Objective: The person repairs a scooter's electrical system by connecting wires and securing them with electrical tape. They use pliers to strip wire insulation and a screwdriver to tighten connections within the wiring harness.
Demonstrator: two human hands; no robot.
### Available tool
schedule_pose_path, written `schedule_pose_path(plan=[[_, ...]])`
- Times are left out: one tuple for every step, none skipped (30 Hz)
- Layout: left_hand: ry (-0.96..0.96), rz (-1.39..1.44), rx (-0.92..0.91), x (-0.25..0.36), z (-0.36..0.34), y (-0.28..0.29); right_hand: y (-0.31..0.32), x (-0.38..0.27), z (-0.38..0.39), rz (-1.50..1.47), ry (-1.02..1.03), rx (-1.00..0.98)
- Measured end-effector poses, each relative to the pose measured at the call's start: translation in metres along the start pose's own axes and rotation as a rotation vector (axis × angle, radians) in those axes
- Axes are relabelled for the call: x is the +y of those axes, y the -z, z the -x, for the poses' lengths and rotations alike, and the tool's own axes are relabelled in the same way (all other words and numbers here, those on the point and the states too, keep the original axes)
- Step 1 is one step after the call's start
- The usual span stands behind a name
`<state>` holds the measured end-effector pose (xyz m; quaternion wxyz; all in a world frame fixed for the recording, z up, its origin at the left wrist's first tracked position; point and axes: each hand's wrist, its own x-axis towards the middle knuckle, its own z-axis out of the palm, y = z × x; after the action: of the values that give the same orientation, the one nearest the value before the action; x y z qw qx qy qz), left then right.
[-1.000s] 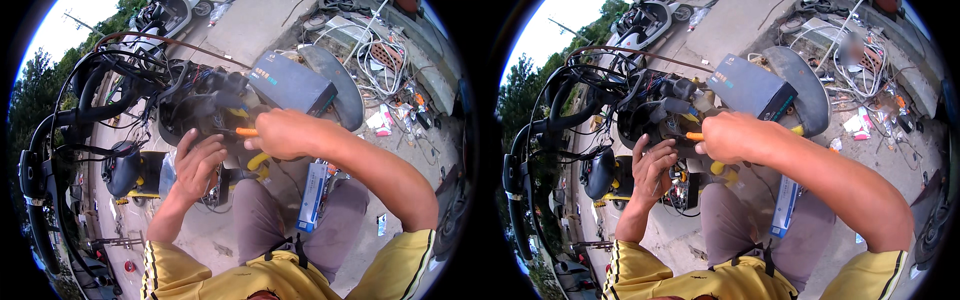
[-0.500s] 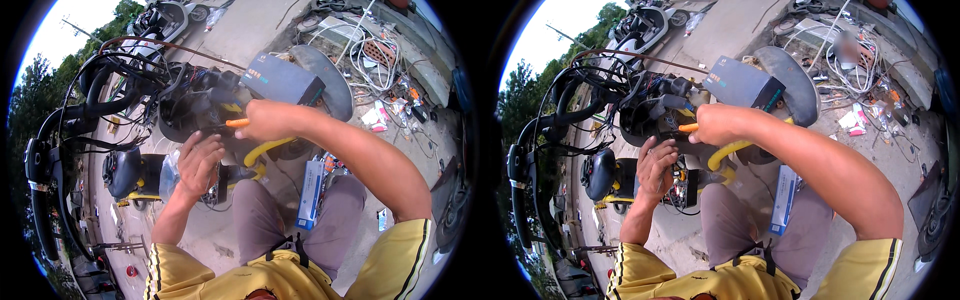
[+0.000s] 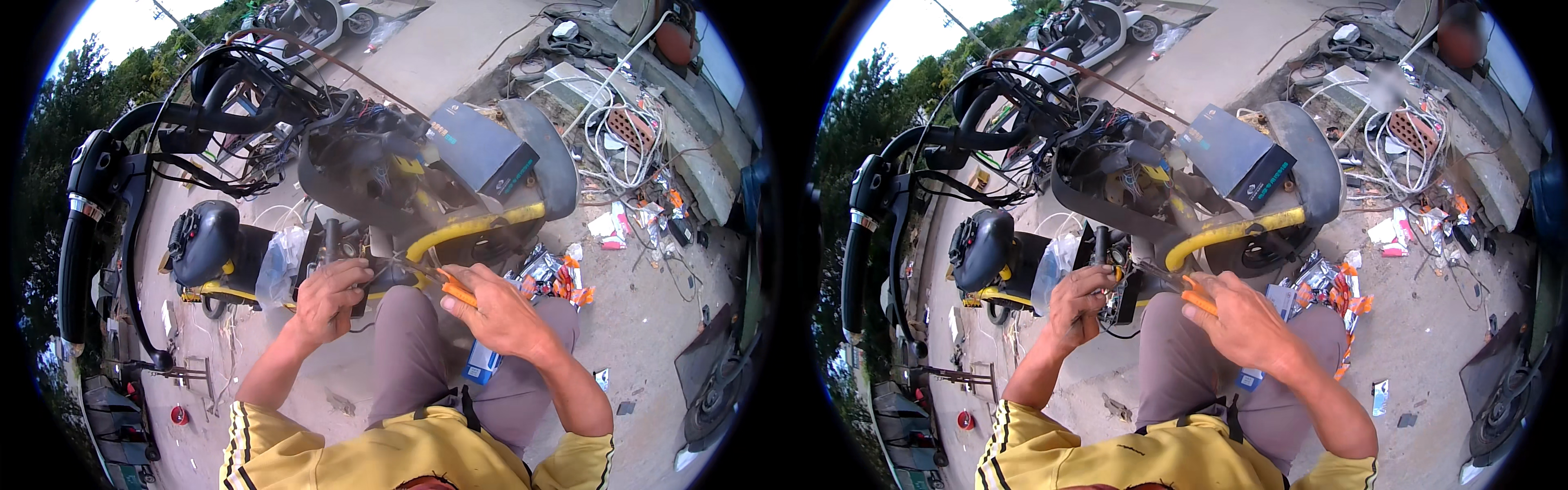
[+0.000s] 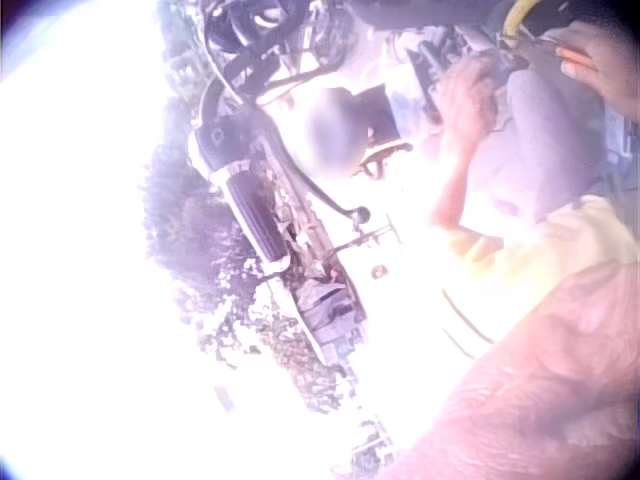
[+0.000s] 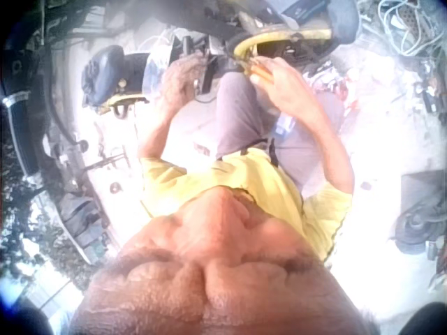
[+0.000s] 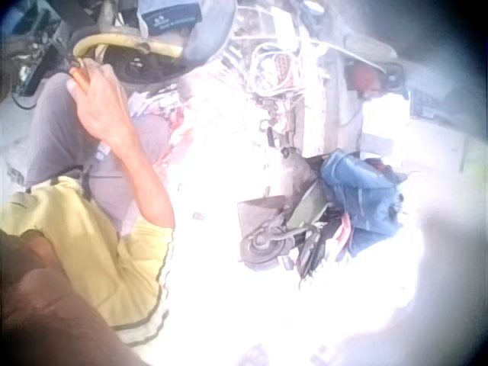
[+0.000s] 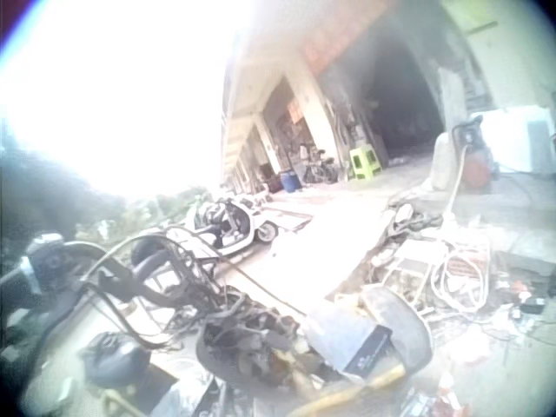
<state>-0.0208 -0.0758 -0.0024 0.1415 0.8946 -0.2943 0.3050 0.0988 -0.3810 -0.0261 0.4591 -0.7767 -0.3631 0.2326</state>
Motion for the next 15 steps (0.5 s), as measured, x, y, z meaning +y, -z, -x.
schedule_pose_path(plan=[[0.111,0.122,0.090,0.004,0.015,-0.003,-0.019,0.014,0.006,-0.090,-0.004,-0.050],[0.224,0.235,0.178,0.009,0.037,-0.005,-0.038,0.026,0.005,-0.197,0.007,-0.123],[0.339,0.357,0.269,0.017,0.053,-0.009,-0.057,0.033,0.005,-0.228,-0.007,-0.083],[0.485,0.409,0.388,0.030,0.061,-0.011,-0.077,0.034,0.004,-0.262,-0.025,-0.046],[0.667,0.438,0.396,0.033,0.067,-0.011,-0.095,0.035,-0.001,-0.293,-0.038,-0.009],[0.852,0.468,0.402,0.034,0.072,-0.010,-0.113,0.038,-0.009,-0.266,-0.017,0.018],[1.041,0.494,0.409,0.034,0.080,-0.011,-0.131,0.041,-0.017,-0.238,0.006,0.038],[1.134,0.654,0.278,0.021,0.101,-0.014,-0.150,0.038,-0.025,-0.215,0.039,0.047],[1.249,0.712,0.093,0.013,0.115,-0.016,-0.167,0.034,-0.032,-0.180,0.008,0.017],[1.355,0.817,0.102,0.015,0.122,-0.021,-0.181,0.028,-0.042,-0.143,-0.021,-0.009],[1.446,0.929,0.106,0.017,0.116,-0.028,-0.187,0.016,-0.054,-0.104,-0.049,-0.021],[1.501,0.993,0.172,0.023,0.110,-0.032,-0.194,0.003,-0.063,-0.033,-0.061,-0.057],[1.555,1.062,0.233,0.029,0.104,-0.035,-0.199,-0.012,-0.069,0.036,-0.079,-0.091],[1.526,0.977,0.287,0.021,0.115,-0.046,-0.204,-0.024,-0.072,0.108,-0.091,-0.122],[1.545,0.955,0.298,0.013,0.128,-0.049,-0.214,-0.024,-0.076,0.111,-0.040,-0.097]])
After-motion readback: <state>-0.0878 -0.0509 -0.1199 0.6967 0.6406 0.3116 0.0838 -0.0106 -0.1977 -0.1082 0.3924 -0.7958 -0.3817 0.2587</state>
